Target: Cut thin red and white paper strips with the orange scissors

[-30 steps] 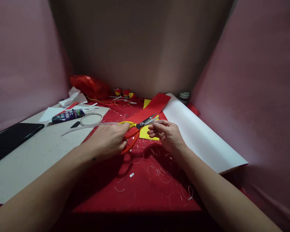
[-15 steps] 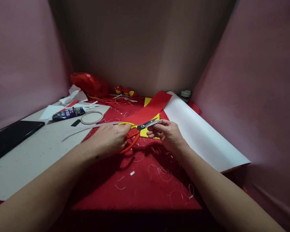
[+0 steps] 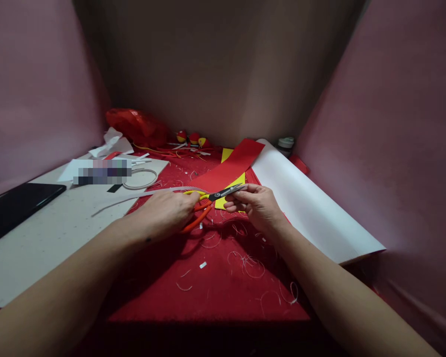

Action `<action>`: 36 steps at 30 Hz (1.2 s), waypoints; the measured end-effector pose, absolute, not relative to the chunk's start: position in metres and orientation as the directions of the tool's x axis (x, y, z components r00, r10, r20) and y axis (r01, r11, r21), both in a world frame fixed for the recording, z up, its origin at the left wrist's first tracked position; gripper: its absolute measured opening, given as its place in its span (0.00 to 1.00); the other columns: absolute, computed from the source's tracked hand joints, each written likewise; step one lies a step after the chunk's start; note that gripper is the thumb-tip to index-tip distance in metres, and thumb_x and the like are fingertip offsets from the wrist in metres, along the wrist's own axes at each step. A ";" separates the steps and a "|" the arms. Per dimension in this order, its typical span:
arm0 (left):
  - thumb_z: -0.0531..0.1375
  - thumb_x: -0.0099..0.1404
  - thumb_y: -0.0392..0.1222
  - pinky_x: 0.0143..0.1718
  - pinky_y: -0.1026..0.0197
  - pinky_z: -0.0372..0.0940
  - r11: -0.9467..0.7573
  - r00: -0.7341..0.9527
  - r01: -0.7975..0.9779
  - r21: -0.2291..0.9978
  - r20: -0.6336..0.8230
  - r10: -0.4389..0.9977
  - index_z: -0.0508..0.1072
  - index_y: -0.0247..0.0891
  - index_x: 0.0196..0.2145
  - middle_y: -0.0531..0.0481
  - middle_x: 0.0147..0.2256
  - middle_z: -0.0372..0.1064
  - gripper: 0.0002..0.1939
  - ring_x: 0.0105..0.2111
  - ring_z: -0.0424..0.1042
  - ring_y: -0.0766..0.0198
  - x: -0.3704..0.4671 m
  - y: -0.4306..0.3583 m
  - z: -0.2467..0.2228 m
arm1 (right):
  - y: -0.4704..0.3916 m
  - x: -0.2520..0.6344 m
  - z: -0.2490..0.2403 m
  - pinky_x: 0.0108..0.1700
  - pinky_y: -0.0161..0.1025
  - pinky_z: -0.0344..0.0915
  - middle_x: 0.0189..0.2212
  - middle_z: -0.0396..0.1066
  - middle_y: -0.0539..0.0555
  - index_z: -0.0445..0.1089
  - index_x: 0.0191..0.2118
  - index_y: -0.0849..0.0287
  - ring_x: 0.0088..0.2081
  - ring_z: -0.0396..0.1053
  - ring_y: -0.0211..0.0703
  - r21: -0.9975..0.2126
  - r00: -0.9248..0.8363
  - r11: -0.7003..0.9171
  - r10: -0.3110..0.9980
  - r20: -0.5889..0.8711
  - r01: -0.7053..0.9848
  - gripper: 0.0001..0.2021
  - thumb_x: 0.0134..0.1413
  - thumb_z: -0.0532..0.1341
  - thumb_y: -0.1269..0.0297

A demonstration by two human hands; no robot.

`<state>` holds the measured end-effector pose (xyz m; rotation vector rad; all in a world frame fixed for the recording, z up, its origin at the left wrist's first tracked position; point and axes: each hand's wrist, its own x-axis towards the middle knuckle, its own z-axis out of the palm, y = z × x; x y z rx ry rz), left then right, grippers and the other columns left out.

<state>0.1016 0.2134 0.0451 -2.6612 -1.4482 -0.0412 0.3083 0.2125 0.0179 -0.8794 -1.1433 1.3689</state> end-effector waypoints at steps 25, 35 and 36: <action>0.61 0.53 0.45 0.11 0.68 0.47 0.064 0.220 0.021 0.998 -0.067 0.973 0.71 0.32 0.23 0.44 0.17 0.69 0.11 0.11 0.59 0.70 0.121 0.221 0.030 | 0.210 0.307 0.022 0.34 0.43 0.71 0.25 0.74 0.56 0.69 0.27 0.63 0.25 0.73 0.43 -0.932 -0.105 0.034 0.992 0.076 -0.360 0.05 0.44 0.61 0.66; 0.64 0.45 0.29 0.11 0.71 0.50 -0.056 -0.143 -0.379 0.924 0.001 0.990 0.66 0.32 0.23 0.54 0.15 0.63 0.09 0.13 0.60 0.73 0.121 0.229 0.035 | 0.205 0.305 0.022 0.30 0.39 0.68 0.22 0.73 0.54 0.69 0.26 0.62 0.22 0.71 0.40 -0.957 -0.130 -0.022 0.991 0.017 -0.289 0.04 0.44 0.63 0.67; 0.64 0.44 0.29 0.11 0.71 0.51 -0.081 -0.151 -0.386 0.919 0.023 0.988 0.66 0.32 0.24 0.54 0.16 0.64 0.10 0.13 0.61 0.73 0.120 0.229 0.035 | 0.204 0.304 0.022 0.30 0.40 0.68 0.22 0.73 0.54 0.68 0.26 0.62 0.22 0.71 0.40 -0.961 -0.140 -0.028 0.990 0.011 -0.274 0.04 0.44 0.63 0.67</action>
